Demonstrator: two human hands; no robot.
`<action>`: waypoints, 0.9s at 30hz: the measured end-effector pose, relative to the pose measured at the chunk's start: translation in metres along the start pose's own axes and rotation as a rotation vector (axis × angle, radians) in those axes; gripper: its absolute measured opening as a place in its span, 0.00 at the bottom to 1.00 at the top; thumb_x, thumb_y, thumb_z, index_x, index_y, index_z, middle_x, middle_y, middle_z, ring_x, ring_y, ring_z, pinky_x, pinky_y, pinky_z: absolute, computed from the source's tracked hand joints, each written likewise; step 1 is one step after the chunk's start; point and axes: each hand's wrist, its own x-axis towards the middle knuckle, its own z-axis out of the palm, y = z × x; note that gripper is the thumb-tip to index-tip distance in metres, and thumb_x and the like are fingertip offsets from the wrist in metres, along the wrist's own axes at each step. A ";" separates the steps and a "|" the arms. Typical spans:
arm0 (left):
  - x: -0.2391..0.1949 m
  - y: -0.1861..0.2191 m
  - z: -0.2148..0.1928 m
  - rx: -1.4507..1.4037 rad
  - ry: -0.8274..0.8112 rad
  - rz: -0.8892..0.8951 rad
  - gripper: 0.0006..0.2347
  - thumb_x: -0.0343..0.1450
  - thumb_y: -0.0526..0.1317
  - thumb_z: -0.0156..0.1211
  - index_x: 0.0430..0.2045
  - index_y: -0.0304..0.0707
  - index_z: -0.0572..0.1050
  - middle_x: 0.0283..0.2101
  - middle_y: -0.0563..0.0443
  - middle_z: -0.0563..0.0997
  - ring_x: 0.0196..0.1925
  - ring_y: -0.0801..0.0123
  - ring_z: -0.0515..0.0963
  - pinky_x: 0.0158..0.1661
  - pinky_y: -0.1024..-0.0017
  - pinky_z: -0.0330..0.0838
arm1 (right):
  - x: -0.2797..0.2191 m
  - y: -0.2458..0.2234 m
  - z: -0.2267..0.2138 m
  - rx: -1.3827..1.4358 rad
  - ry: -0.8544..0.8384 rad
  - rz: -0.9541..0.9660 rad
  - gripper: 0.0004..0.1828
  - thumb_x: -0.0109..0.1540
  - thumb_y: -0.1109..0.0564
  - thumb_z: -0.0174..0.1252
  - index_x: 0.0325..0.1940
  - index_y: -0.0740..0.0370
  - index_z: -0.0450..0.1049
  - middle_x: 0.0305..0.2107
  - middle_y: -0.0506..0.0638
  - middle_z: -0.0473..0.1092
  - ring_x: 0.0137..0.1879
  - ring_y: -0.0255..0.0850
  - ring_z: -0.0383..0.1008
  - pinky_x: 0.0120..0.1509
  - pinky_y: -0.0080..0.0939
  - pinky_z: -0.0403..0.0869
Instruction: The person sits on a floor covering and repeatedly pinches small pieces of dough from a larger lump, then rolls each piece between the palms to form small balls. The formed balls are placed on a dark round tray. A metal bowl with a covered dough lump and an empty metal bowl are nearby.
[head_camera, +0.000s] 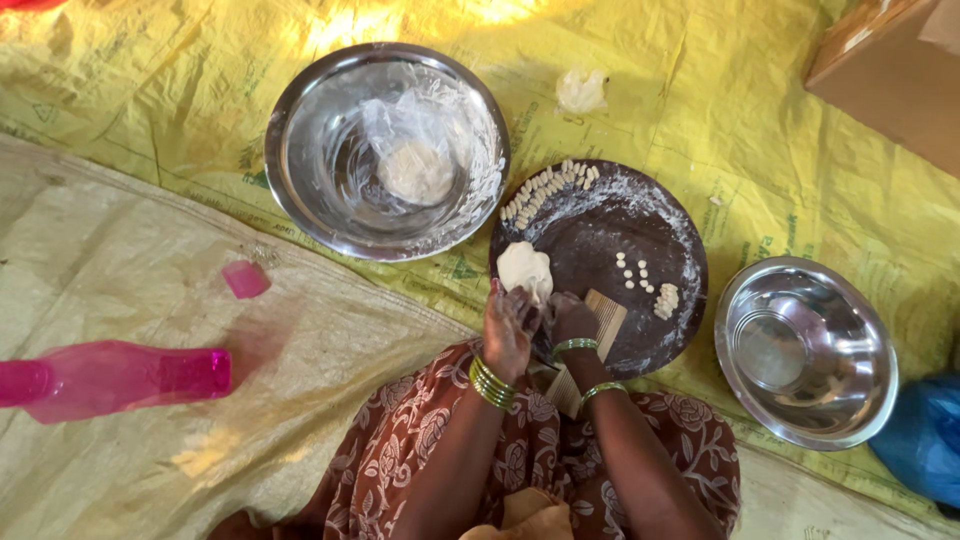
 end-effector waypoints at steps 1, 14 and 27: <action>0.007 0.000 0.004 0.045 0.054 -0.053 0.35 0.72 0.62 0.43 0.71 0.42 0.49 0.73 0.36 0.56 0.76 0.50 0.54 0.70 0.48 0.46 | 0.002 0.000 0.000 -0.016 -0.043 -0.011 0.13 0.62 0.46 0.62 0.36 0.57 0.79 0.37 0.54 0.76 0.43 0.54 0.78 0.46 0.55 0.76; 0.035 -0.017 -0.005 0.085 -0.030 -0.044 0.46 0.69 0.72 0.30 0.72 0.30 0.44 0.77 0.34 0.46 0.80 0.52 0.46 0.71 0.46 0.30 | -0.033 0.033 -0.022 -0.149 -0.048 -0.637 0.13 0.56 0.47 0.60 0.39 0.53 0.83 0.43 0.48 0.80 0.48 0.41 0.80 0.55 0.56 0.74; -0.003 -0.031 0.000 -0.142 -0.463 -0.015 0.43 0.74 0.69 0.39 0.71 0.24 0.47 0.72 0.32 0.62 0.73 0.42 0.62 0.73 0.44 0.57 | -0.091 0.002 -0.058 0.271 0.022 -0.332 0.53 0.52 0.74 0.52 0.79 0.44 0.54 0.75 0.60 0.46 0.78 0.57 0.49 0.74 0.62 0.65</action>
